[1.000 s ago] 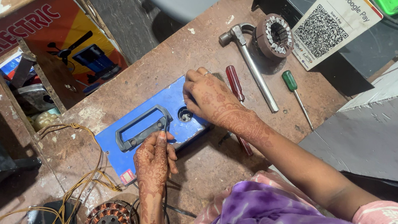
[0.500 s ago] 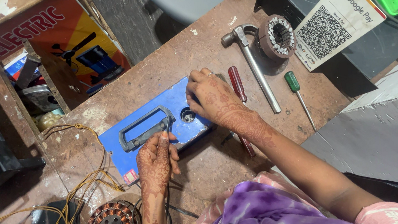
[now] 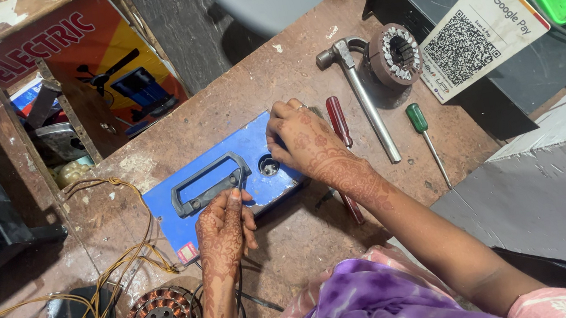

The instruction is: The person opens the lid of a black metal enclosure on the workbench, then uses a paintbrush to brush dust off a blue electronic inverter unit, turning it as they work. They use a screwdriver on the unit's panel, handle small wires and components, and finally pick up pliers to work on a small part.

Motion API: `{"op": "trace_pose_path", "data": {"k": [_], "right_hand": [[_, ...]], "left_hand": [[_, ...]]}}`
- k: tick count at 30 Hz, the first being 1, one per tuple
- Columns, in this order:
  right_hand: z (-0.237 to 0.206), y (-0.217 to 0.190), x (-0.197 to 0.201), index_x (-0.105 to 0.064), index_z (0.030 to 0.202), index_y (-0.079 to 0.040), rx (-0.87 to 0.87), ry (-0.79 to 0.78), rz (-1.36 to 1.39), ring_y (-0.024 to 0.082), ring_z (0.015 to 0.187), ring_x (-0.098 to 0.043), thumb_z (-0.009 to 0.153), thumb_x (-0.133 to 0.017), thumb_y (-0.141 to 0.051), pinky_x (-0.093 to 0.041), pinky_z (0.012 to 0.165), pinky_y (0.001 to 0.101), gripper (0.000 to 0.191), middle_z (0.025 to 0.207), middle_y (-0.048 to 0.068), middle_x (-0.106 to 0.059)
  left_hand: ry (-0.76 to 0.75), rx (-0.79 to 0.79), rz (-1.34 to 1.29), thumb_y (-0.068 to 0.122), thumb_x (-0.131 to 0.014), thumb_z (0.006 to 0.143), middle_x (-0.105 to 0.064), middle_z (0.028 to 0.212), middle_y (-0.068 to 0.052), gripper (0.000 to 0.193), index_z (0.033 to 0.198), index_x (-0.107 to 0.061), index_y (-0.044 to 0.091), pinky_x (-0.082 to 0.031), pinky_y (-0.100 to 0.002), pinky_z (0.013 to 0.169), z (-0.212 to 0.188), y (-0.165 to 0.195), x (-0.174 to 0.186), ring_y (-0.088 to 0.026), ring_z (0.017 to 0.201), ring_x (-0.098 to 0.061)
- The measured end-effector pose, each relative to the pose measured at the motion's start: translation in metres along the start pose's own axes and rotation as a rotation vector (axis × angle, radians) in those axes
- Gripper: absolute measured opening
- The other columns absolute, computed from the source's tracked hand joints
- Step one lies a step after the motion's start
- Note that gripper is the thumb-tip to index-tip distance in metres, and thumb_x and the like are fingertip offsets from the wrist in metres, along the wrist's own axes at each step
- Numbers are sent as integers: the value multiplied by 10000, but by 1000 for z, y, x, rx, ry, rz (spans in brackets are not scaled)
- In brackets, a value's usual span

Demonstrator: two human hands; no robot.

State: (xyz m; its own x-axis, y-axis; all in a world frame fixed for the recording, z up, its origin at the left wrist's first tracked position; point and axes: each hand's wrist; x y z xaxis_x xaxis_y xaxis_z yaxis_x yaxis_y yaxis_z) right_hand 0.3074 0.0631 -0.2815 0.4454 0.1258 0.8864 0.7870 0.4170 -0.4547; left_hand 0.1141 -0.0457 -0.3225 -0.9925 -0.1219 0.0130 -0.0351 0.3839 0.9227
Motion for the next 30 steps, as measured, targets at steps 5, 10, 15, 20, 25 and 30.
{"op": "trace_pose_path", "data": {"k": [5,10,15,20,25,30], "right_hand": [[0,0,0,-732,859,-78,2,4,-5,280,1060,-580,833,-765,-200,-494,970,429,130,1018,89,-596],[0,1,-1,-729,871,-75,-6,13,13,283,1059,-582,842,-754,-189,-503,966,420,120,1018,96,-595],[-3,1,-1,-736,857,-76,18,37,5,287,1065,-586,837,-753,-175,-499,975,421,102,1020,92,-603],[-2,3,5,-758,880,-92,46,7,10,286,1081,-599,832,-764,-183,-498,978,412,103,1026,85,-621],[0,4,12,-753,893,-88,49,-66,-7,260,1060,-613,852,-754,-180,-510,960,397,101,1038,82,-619],[-2,-1,8,-736,826,-69,84,13,-63,278,1034,-614,785,-795,-201,-512,933,413,150,980,89,-624]], "left_hand": [[-6,20,-8,323,-532,1036,-582,558,-27,333,999,-684,30,-303,-230,313,-1,1,0,-89,340,-501],[-7,10,-17,312,-528,1046,-584,565,-25,330,997,-683,25,-310,-228,318,0,1,0,-87,342,-494],[1,6,-4,309,-525,1047,-583,567,-24,324,1004,-682,29,-306,-225,318,-1,-2,0,-89,343,-496],[-6,5,-22,308,-522,1043,-582,571,-24,311,1013,-673,38,-310,-224,315,1,-5,-1,-95,336,-495],[4,14,-20,300,-526,1048,-581,571,-29,311,1010,-678,31,-310,-227,316,2,-7,-1,-96,338,-490],[-5,-14,-40,287,-529,1047,-586,571,-30,302,1007,-677,27,-319,-229,314,3,-8,-2,-97,338,-499]]}}
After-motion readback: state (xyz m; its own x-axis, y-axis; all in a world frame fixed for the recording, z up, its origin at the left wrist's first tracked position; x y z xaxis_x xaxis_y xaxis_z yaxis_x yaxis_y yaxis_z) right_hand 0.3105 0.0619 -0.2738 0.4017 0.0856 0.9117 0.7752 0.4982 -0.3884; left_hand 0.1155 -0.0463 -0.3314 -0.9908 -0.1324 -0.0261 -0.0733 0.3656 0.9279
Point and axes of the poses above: each hand's wrist, its own z-axis towards the middle knuckle, its own x-axis out of the back of the hand, y = z × x
